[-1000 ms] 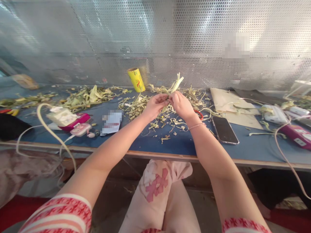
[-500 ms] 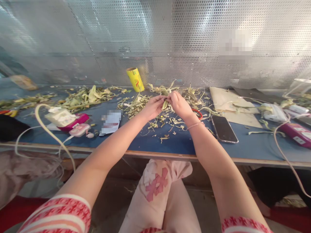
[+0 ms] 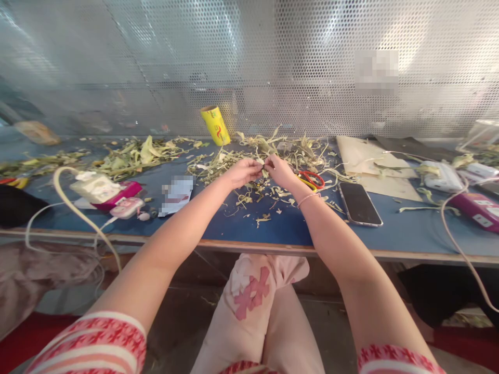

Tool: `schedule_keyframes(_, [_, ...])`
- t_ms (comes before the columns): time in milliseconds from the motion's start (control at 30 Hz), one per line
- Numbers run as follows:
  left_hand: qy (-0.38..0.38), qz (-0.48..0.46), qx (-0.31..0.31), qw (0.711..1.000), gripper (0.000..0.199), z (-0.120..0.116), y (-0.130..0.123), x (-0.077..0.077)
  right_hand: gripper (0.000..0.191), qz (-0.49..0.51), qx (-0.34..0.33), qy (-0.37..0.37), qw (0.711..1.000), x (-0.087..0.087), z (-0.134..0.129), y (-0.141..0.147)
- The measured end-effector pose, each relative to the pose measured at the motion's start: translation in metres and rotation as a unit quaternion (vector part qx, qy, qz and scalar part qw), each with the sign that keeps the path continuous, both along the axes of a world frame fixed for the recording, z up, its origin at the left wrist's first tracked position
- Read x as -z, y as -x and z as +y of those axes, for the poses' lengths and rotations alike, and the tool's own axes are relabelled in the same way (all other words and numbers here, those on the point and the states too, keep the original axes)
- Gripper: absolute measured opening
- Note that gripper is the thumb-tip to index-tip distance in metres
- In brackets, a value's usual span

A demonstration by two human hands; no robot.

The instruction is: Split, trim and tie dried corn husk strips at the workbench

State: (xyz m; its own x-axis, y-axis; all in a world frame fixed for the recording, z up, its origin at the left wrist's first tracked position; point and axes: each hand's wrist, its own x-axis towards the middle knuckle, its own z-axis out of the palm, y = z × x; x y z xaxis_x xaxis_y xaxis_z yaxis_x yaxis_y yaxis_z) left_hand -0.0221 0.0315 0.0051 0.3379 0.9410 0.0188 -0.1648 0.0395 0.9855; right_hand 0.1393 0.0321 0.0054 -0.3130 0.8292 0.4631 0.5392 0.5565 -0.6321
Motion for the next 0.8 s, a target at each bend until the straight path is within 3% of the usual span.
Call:
schedule_keyframes(100, [0.004,0.003,-0.002,1.000,0.011,-0.001,0.000,-0.001,0.005,0.080,-0.018,0.102,0.991,0.001,-0.002,0.006])
schedule_keyframes(267, [0.016,-0.001,-0.009,1.000,0.016,0.000,0.000,0.000,0.010,0.233,-0.062,0.243,0.940,0.001,-0.008,0.008])
schedule_keyframes(433, [0.024,0.010,-0.016,1.000,0.017,0.002,0.000,0.001,0.021,0.240,-0.089,0.347,0.902,-0.007,-0.017,0.010])
schedule_keyframes(533, [0.020,0.036,-0.021,0.999,0.016,0.001,0.001,0.000,0.020,0.206,-0.040,0.326,0.922,-0.007,-0.017,0.013])
schedule_keyframes(700, [0.003,0.077,-0.033,0.996,0.017,0.000,0.003,-0.004,0.008,0.071,0.022,0.200,0.977,0.001,-0.006,0.008])
schedule_keyframes(800, [-0.030,0.134,-0.048,0.989,0.017,0.003,0.005,-0.006,0.013,-0.012,0.051,0.126,0.991,0.003,0.000,0.003])
